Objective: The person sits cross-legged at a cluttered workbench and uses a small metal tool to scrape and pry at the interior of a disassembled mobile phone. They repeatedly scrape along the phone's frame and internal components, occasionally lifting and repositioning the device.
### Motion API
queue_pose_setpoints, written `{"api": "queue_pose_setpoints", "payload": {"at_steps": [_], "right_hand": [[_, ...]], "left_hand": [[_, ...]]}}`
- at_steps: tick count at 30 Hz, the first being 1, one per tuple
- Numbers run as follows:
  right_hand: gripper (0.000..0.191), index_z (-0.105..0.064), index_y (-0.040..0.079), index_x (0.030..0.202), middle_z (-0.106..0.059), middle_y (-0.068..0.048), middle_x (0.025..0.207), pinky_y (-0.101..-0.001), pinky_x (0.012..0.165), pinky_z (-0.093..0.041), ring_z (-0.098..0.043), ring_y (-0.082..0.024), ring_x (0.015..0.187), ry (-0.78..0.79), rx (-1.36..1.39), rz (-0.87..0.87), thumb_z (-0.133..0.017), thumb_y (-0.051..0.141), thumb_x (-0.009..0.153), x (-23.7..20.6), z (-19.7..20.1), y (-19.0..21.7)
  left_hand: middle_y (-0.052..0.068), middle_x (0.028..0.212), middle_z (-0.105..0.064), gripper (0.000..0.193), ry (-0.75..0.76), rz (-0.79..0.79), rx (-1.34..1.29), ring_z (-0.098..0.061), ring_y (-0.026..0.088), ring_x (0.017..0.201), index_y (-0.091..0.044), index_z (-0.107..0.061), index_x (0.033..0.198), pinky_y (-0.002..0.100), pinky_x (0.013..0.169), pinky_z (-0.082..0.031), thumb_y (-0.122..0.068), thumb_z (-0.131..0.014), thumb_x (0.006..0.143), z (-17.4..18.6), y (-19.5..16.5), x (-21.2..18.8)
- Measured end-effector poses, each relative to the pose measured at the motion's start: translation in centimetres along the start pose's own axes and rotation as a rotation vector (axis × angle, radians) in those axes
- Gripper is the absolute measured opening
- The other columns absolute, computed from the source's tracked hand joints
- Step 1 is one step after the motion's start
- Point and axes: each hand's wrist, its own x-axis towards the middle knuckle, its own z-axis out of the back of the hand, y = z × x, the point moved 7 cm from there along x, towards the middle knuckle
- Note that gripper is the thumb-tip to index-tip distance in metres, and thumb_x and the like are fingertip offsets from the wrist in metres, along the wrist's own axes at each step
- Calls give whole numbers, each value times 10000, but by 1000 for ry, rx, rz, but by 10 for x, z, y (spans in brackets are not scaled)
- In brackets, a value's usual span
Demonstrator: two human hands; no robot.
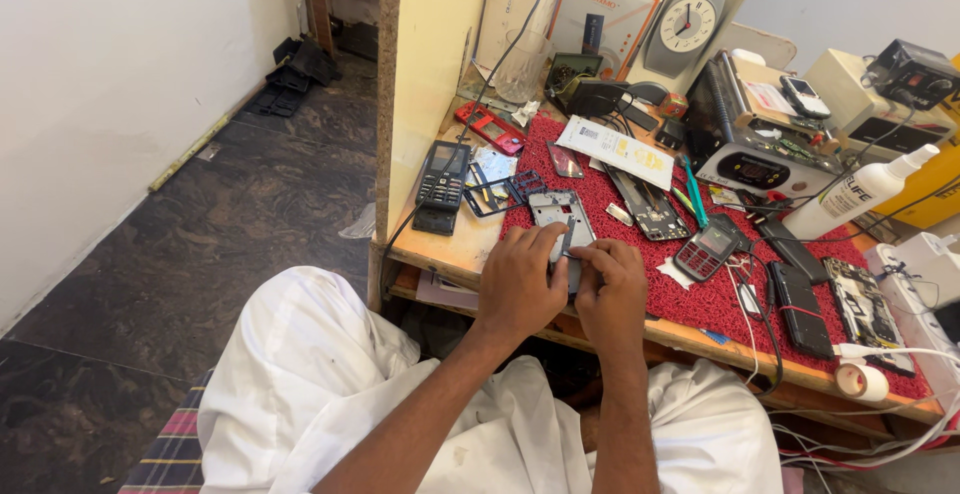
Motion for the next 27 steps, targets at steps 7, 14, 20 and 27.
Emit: {"api": "queue_pose_setpoints", "payload": {"at_steps": [7,14,20,27], "right_hand": [[185,-769,44,970,-699,-122,980,-399,834,-516,-644,-300,947,-67,4,-42,-672,-63,855,-1,2,-10],[131,-761,51,941,-708,-102,977,-380,823,-513,-651,-282,940,-43,26,-103,-687,-29,869,2,0,-15],[136,-761,65,925,-726,-64,987,-375,857,-509,-658,-265,952,-20,47,-60,-700,-26,844,0,1,-13],[147,-769,68,942,-730,-73,988,-370,852,-513,-661,-265,958,-24,60,-47,-729,-15,827,0,2,-10]], "left_hand": [[138,1107,-679,508,51,-22,-2,-610,325,1064,-27,-585,1306,453,909,-503,-183,-705,837,1,0,-5],[144,1131,-662,601,95,-66,-1,-597,317,1065,8,-560,1331,447,915,-497,-248,-752,822,5,-4,-5],[147,1151,-661,623,99,-75,8,-596,319,1077,8,-560,1334,445,925,-498,-266,-770,815,6,-5,-8],[148,1160,-657,622,105,-77,9,-596,319,1090,11,-559,1339,444,932,-499,-265,-766,821,5,-3,-8]]}}
